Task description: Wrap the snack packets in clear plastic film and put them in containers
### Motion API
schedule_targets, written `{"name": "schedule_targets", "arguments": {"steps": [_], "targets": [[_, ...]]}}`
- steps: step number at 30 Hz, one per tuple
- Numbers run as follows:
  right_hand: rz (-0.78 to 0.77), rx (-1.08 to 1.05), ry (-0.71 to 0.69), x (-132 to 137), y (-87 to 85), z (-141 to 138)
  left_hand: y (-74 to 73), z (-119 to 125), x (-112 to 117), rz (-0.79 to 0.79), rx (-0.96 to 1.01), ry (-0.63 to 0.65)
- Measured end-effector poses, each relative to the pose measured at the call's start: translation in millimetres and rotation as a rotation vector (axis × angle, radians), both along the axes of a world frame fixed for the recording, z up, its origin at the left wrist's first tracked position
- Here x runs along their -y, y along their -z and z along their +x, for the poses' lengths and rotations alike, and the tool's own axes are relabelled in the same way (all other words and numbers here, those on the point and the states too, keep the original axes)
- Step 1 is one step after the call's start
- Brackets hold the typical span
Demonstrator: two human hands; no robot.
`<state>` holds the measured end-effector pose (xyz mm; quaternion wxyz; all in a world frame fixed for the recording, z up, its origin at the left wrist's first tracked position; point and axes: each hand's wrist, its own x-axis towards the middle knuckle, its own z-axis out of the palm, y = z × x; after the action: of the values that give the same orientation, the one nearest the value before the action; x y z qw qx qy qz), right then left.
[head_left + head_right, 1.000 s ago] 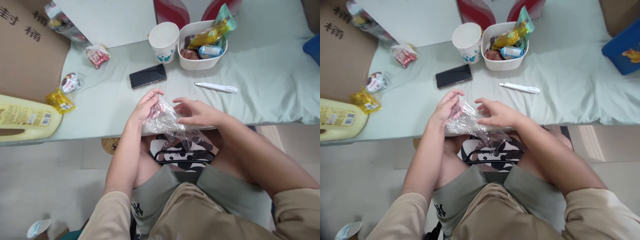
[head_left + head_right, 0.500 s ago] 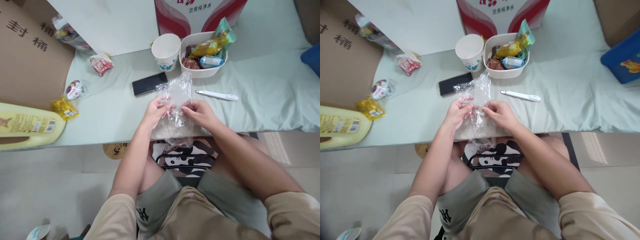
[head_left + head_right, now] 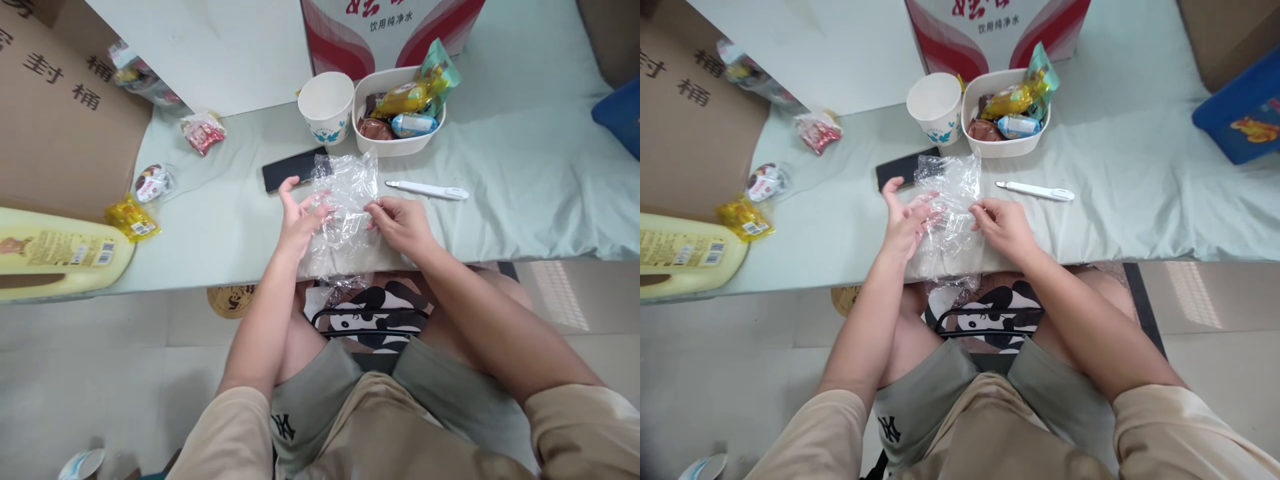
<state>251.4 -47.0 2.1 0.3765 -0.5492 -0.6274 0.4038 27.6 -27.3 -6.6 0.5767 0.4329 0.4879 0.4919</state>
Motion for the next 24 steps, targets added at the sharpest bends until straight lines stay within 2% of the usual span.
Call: {"name": "schedule_targets", "arguments": {"steps": [2, 6, 8, 10, 13, 16, 18, 20, 22, 24], "targets": [[0.047, 0.063, 0.002, 0, -0.1, 0, 3.9, 3, 1, 0.054, -0.063, -0.038], [0.081, 0.128, -0.019, 1, -1.1, -1, 8.2, 5, -2, 0.031, -0.255, 0.001], [0.082, 0.142, -0.021, 0, -1.5, -1, 9.2, 5, -5, 0.056, -0.316, -0.025], [0.082, 0.149, -0.020, 0, -1.6, -1, 9.0, 5, -8, 0.055, -0.268, -0.102], [0.077, 0.149, -0.023, -1, -1.6, -1, 5.0, 3, -10, 0.008, -0.068, -0.221], [0.065, 0.139, -0.022, -1, -1.7, -1, -2.8, 1, -10, -0.015, 0.083, -0.275], [0.059, 0.134, -0.013, -1, -2.0, -1, -8.1, 1, -7, -0.086, 0.157, -0.242], [0.060, 0.130, 0.000, -1, -2.2, -2, -11.6, 2, -4, -0.225, 0.192, -0.134], [0.065, 0.130, 0.006, -2, -2.0, -2, -12.8, 4, -1, -0.359, 0.166, -0.027], [0.074, 0.129, 0.011, -2, -1.3, -2, -12.7, 6, 1, -0.401, 0.105, 0.005]]}}
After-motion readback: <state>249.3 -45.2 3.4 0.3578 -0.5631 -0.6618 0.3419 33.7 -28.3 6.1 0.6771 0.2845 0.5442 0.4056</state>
